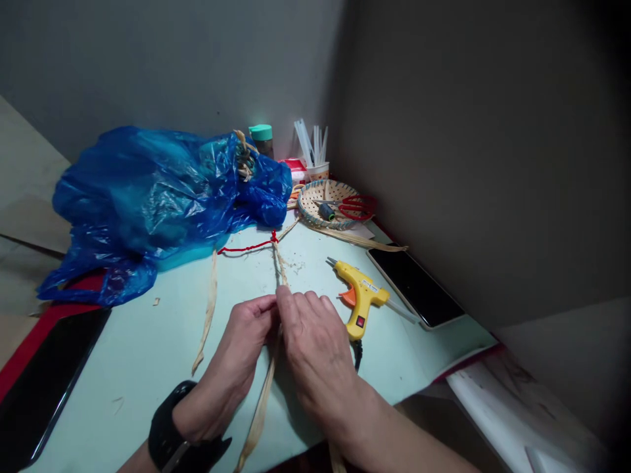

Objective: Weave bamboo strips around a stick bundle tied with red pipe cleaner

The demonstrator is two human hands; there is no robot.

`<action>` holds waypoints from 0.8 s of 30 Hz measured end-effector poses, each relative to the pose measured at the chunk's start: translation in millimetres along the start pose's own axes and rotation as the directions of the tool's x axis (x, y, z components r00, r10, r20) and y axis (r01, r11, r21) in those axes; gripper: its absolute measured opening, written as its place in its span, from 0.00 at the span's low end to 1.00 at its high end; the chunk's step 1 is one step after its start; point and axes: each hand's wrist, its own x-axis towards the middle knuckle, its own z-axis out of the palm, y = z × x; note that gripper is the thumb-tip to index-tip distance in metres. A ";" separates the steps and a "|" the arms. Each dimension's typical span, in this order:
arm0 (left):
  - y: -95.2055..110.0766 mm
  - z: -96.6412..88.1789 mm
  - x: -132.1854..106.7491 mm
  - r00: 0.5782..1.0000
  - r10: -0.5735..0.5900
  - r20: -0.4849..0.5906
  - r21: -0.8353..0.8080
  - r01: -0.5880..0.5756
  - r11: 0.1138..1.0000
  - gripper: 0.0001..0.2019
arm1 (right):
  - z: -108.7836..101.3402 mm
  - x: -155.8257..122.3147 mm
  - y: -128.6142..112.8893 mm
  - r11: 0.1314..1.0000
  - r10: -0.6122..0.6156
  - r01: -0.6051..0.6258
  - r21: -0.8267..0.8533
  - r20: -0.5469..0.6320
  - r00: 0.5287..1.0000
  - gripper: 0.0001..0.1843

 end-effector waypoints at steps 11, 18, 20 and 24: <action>14.9 -4.2 -0.5 0.996 -0.084 0.004 -0.083 0.084 0.993 0.07 | -26.7 27.7 59.3 0.698 0.043 -0.329 0.636 0.421 0.906 0.16; 10.7 -6.1 -3.9 0.999 0.037 -0.025 0.010 -0.036 0.999 0.13 | 3.2 39.5 55.7 0.233 -0.160 -0.624 0.746 0.662 0.732 0.13; 9.7 -7.8 -4.9 0.998 0.058 -0.026 0.050 -0.056 0.997 0.15 | 4.8 37.9 56.5 0.242 -0.146 -0.620 0.747 0.659 0.737 0.11; 12.9 -8.6 -7.0 0.999 0.040 -0.018 0.205 -0.036 0.978 0.14 | 9.4 32.4 60.3 0.398 -0.066 -0.503 0.767 0.571 0.818 0.12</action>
